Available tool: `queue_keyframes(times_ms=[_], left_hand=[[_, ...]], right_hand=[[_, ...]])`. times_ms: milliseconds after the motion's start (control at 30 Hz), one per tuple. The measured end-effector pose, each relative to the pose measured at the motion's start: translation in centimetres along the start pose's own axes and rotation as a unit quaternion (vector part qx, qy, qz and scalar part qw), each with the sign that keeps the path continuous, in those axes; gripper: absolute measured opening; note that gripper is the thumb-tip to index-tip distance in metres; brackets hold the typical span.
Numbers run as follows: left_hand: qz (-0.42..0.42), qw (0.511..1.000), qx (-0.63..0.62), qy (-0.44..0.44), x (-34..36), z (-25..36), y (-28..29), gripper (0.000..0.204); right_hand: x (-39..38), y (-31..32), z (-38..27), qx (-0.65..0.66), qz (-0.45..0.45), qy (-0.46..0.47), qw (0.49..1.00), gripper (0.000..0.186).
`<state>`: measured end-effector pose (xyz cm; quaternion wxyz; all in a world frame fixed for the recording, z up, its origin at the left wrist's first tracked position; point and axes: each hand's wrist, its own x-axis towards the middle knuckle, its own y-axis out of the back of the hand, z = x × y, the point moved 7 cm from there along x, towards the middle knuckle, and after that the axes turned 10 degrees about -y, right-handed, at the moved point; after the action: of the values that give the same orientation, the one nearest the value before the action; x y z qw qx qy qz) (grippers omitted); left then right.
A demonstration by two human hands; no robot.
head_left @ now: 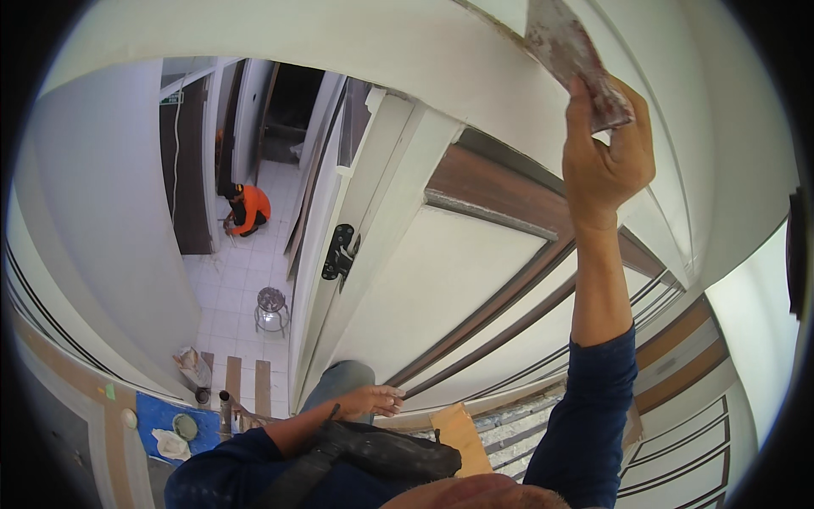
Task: The person applies plaster to the curved ceiling of a spiral staircase using a putty knife. They repeatedly scoop plaster from a container and spread it along the ceiling surface.
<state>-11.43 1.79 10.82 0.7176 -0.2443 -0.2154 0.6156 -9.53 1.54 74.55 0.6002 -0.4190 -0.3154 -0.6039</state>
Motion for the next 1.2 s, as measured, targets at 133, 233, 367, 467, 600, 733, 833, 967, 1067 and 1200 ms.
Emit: queue_keyframes(times_ms=[133,233,367,467,600,733,833,967,1067,1200], left_hand=[[0.000,1.000,-0.003,0.000,0.0,0.1,0.0,0.039],[0.001,1.000,-0.018,0.010,0.0,0.3,-0.1,0.039],[0.005,1.000,-0.013,0.017,-0.1,0.5,-0.3,0.040],[-0.001,1.000,-0.015,0.016,0.1,0.0,0.1,0.042],[-0.011,1.000,0.001,0.020,0.0,0.1,0.1,0.044],[-0.016,1.000,-0.001,0.020,0.0,0.2,0.1,0.047],[-0.015,1.000,0.003,0.023,-0.1,0.5,0.0,0.045],[-0.006,1.000,0.010,0.026,-0.1,0.9,-0.4,0.042],[-0.015,0.999,0.014,0.032,0.1,0.9,-0.4,0.044],[-0.026,0.999,0.023,0.037,0.1,0.5,-0.5,0.044]], right_hand=[[-1.0,1.3,1.7,-0.032,0.013,-0.039,0.999,0.011],[-1.9,2.3,3.3,-0.053,0.007,-0.065,0.996,0.018],[-3.0,3.5,5.4,-0.050,0.011,-0.093,0.994,0.015],[-4.0,4.4,6.9,-0.036,0.024,-0.108,0.993,0.013],[-5.5,5.4,9.5,0.011,0.044,-0.142,0.989,0.010],[-6.7,6.7,11.9,0.025,0.063,-0.203,0.977,0.009],[-7.7,7.8,13.7,0.026,0.072,-0.272,0.959,0.012],[-8.7,9.8,15.3,0.020,0.077,-0.346,0.935,0.019],[-9.1,11.6,15.7,0.068,0.138,-0.372,0.915,0.021],[-10.1,13.4,15.7,0.137,0.186,-0.428,0.874,0.023]])
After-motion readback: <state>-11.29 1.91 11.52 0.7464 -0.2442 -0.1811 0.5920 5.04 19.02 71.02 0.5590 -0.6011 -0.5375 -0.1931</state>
